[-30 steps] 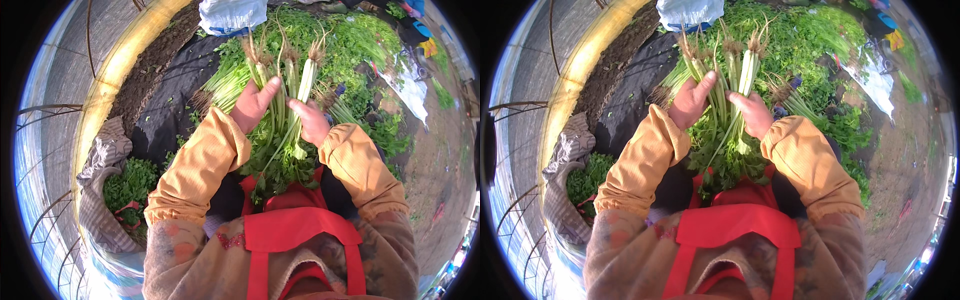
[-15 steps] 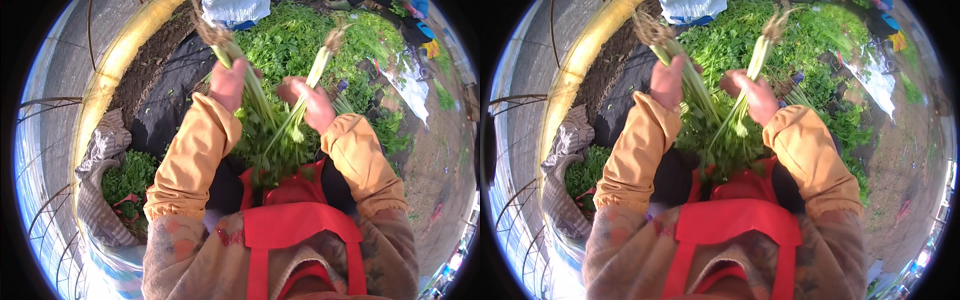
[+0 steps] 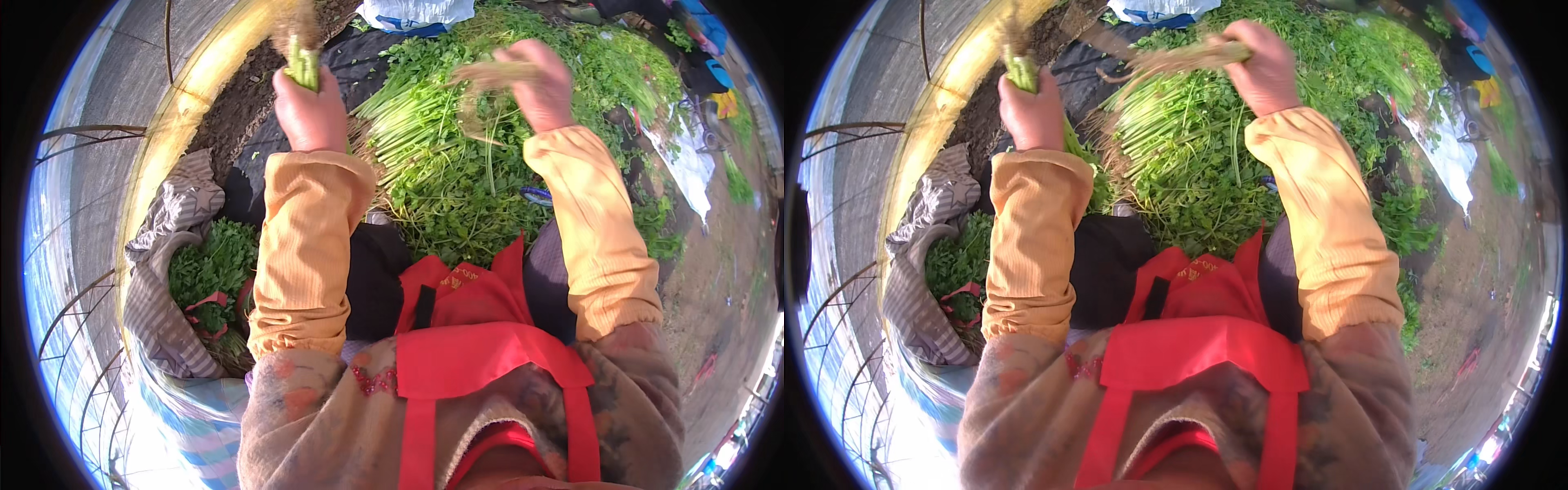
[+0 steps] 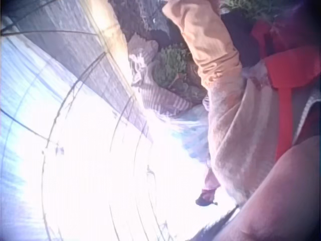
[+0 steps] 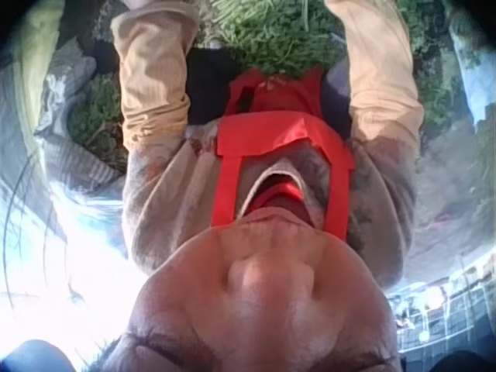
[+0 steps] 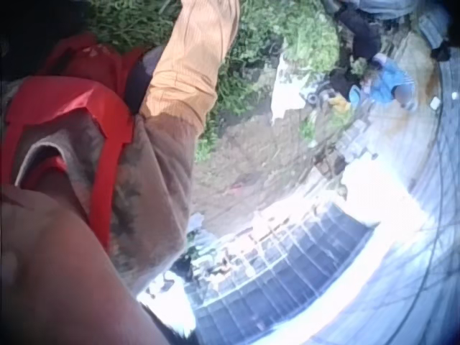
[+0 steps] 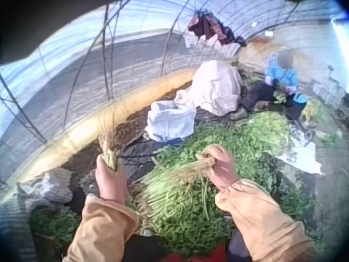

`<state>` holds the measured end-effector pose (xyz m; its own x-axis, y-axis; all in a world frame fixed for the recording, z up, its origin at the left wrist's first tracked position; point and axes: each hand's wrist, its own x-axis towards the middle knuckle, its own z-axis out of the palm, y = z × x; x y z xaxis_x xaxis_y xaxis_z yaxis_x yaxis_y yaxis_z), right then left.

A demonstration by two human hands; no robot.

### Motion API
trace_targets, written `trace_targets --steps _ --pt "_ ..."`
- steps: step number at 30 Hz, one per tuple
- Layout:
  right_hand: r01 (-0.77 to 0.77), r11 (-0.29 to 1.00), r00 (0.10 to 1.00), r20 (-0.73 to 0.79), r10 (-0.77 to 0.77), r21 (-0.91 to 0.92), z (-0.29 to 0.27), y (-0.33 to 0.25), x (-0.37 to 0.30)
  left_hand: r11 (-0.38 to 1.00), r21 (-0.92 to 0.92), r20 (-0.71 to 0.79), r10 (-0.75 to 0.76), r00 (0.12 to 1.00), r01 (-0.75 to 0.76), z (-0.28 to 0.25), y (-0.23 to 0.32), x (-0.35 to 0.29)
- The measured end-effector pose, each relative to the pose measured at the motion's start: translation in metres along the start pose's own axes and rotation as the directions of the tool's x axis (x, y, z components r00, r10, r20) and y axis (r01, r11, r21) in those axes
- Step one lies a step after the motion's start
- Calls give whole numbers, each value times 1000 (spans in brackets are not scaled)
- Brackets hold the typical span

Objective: The person gathers bunches of leafy green vegetables, aligns the stems, and ties them with purple plastic bands. The person repeats this process for multiple bunches, placing the finished bundles aside.

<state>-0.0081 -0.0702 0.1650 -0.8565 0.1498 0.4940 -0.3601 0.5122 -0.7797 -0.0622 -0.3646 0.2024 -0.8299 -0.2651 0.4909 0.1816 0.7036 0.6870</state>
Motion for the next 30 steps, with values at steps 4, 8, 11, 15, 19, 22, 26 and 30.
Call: trace_targets --steps 4,8,11,15,19,22,26,30 --pt "-257 936 873 358 332 -241 50 31 -37 989 -30 -63 -147 987 146 -26 -4 16" --pt "-65 885 802 503 321 -461 41 45 -37 934 -217 224 -235 946 283 -29 9 9" --pt "-376 927 816 471 334 -6 37 7 -45 653 -553 608 -109 786 518 -17 21 -10" --pt "-509 747 738 663 122 429 32 -46 -70 221 -559 818 307 487 799 11 41 -48" --pt "-732 539 646 674 357 416 12 -69 -96 199 -496 826 409 388 845 30 52 -71" --pt "-708 522 689 629 360 476 1 -62 -110 262 -388 871 418 258 884 43 51 -77" --pt "-642 731 698 570 434 229 -12 -54 -128 227 -295 889 422 179 928 47 59 -94" --pt "-554 730 825 381 417 401 -28 -42 -108 327 -340 910 352 220 882 61 58 -114"
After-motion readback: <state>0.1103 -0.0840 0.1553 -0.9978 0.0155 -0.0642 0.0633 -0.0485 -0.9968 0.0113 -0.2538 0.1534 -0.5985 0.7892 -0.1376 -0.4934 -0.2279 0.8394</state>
